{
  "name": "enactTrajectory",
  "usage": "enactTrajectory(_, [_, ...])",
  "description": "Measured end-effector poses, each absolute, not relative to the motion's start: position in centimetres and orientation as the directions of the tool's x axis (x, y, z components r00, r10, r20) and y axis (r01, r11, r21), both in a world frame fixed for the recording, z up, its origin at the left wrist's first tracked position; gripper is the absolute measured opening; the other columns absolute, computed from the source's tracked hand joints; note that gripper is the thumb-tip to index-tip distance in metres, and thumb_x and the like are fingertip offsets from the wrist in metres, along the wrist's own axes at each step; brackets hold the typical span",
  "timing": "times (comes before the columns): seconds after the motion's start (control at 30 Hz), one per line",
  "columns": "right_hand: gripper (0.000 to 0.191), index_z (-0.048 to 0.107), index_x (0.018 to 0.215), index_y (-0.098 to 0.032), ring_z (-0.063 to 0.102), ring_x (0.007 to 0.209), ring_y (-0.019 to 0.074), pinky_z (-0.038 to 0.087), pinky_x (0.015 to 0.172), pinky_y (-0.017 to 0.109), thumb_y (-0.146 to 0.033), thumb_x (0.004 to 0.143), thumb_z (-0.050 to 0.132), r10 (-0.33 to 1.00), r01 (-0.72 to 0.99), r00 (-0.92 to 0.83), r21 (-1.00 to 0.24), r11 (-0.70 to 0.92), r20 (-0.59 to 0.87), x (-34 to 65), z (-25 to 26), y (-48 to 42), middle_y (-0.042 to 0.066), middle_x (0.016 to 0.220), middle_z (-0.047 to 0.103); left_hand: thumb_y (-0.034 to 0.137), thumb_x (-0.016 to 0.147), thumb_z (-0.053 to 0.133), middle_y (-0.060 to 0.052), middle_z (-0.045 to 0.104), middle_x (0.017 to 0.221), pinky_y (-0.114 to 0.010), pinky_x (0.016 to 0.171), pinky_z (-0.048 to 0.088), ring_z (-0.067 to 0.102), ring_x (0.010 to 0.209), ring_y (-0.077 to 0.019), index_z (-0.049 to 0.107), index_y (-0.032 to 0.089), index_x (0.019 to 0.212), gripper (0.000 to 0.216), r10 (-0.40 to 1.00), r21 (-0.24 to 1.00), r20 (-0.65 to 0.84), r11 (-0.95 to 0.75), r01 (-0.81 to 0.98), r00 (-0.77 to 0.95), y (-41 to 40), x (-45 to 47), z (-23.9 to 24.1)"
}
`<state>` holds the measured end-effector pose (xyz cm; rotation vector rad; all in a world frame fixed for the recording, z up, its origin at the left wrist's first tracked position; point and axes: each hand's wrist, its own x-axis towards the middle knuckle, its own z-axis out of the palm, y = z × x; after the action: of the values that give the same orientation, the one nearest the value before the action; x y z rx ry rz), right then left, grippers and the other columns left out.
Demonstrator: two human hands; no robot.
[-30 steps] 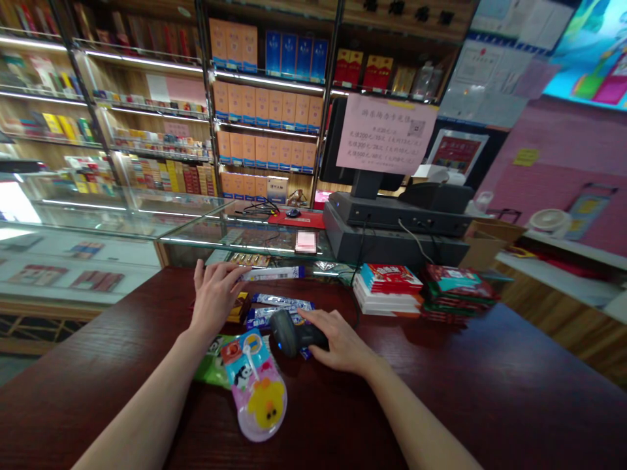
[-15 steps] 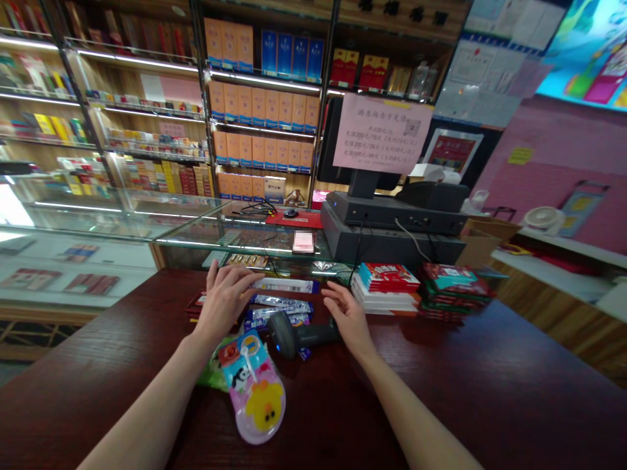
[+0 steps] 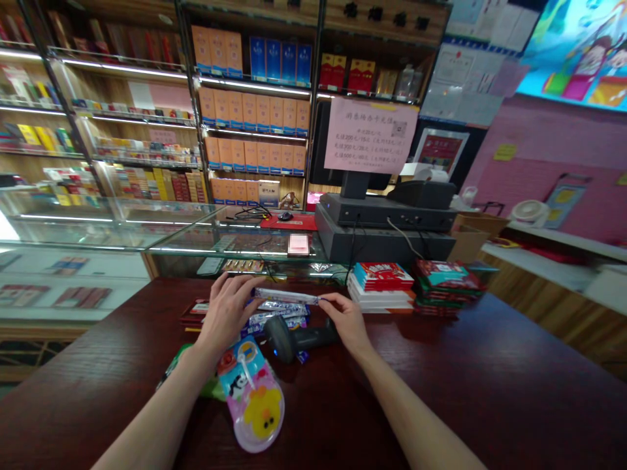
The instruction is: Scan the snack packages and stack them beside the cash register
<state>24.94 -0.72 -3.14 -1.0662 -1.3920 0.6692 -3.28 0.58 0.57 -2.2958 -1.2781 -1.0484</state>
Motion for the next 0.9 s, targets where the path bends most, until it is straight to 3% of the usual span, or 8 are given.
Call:
enactTrajectory(0.17, [0.016, 0.079, 0.085, -0.026, 0.064, 0.087, 0.0213, 0.05, 0.076, 0.032, -0.039, 0.084, 0.071, 0.808, 0.316, 0.14, -0.799, 0.512, 0.573, 24.97, -3.09, -0.8, 0.004, 0.088, 0.067, 0.04, 0.093, 0.059, -0.004, 0.075, 0.094, -0.043, 0.1, 0.041, 0.068, 0.093, -0.0232, 0.067, 0.028, 0.119, 0.03, 0.695, 0.162, 0.665, -0.491, 0.856, 0.273, 0.5, -3.31, 0.66])
enactTrajectory(0.37, [0.019, 0.08, 0.093, -0.027, 0.063, 0.079, 0.0193, 0.05, 0.069, 0.031, -0.041, 0.088, 0.067, 0.789, 0.381, 0.135, -0.767, 0.517, 0.599, 25.18, -3.31, -0.88, 0.003, 0.084, 0.068, 0.043, 0.087, 0.061, -0.002, 0.078, 0.099, -0.037, 0.09, 0.049, 0.07, 0.09, -0.0219, 0.072, 0.027, 0.112, 0.031, 0.802, 0.465, 0.566, -0.5, 0.731, 0.189, 1.06, -3.14, 0.57])
enactTrajectory(0.47, [0.018, 0.08, 0.096, -0.027, 0.066, 0.082, 0.02, 0.052, 0.074, 0.032, -0.038, 0.089, 0.067, 0.788, 0.378, 0.131, -0.765, 0.522, 0.602, 25.22, -3.27, -0.92, 0.003, 0.088, 0.071, 0.048, 0.08, 0.064, -0.002, 0.078, 0.102, -0.033, 0.085, 0.054, 0.072, 0.091, -0.0222, 0.07, 0.025, 0.116, 0.043, 0.868, 0.637, 0.476, -0.452, 0.625, 0.143, 1.15, -2.92, 0.84])
enactTrajectory(0.57, [0.017, 0.079, 0.097, -0.027, 0.068, 0.089, 0.0215, 0.053, 0.083, 0.035, -0.034, 0.089, 0.066, 0.787, 0.363, 0.135, -0.769, 0.527, 0.602, 25.18, -3.21, -1.01, 0.004, 0.094, 0.074, 0.055, 0.075, 0.067, -0.004, 0.076, 0.111, -0.037, 0.09, 0.054, 0.071, 0.1, -0.0249, 0.068, 0.024, 0.123, 0.057, 0.903, 0.718, 0.407, -0.411, 0.563, 0.139, 0.99, -2.65, 1.22])
enactTrajectory(0.77, [0.021, 0.078, 0.105, -0.027, 0.07, 0.103, 0.023, 0.053, 0.097, 0.039, -0.029, 0.088, 0.066, 0.805, 0.353, 0.128, -0.785, 0.509, 0.579, 25.26, -3.46, -0.94, 0.004, 0.109, 0.076, 0.063, 0.079, 0.062, -0.006, 0.078, 0.104, -0.038, 0.089, 0.055, 0.072, 0.094, -0.0257, 0.07, 0.021, 0.12, 0.059, 0.917, 0.749, 0.368, -0.39, 0.535, 0.153, 0.88, -2.84, 1.45])
enactTrajectory(0.9, [0.026, 0.076, 0.112, -0.027, 0.069, 0.107, 0.0224, 0.053, 0.099, 0.039, -0.026, 0.088, 0.066, 0.789, 0.412, 0.088, -0.744, 0.527, 0.608, 25.65, -3.77, -0.73, 0.005, 0.116, 0.075, 0.057, 0.082, 0.063, -0.004, 0.078, 0.106, -0.041, 0.093, 0.053, 0.072, 0.094, -0.0252, 0.072, 0.026, 0.117, 0.048, 0.865, 0.612, 0.461, -0.471, 0.635, 0.197, 1.41, -3.31, 0.8])
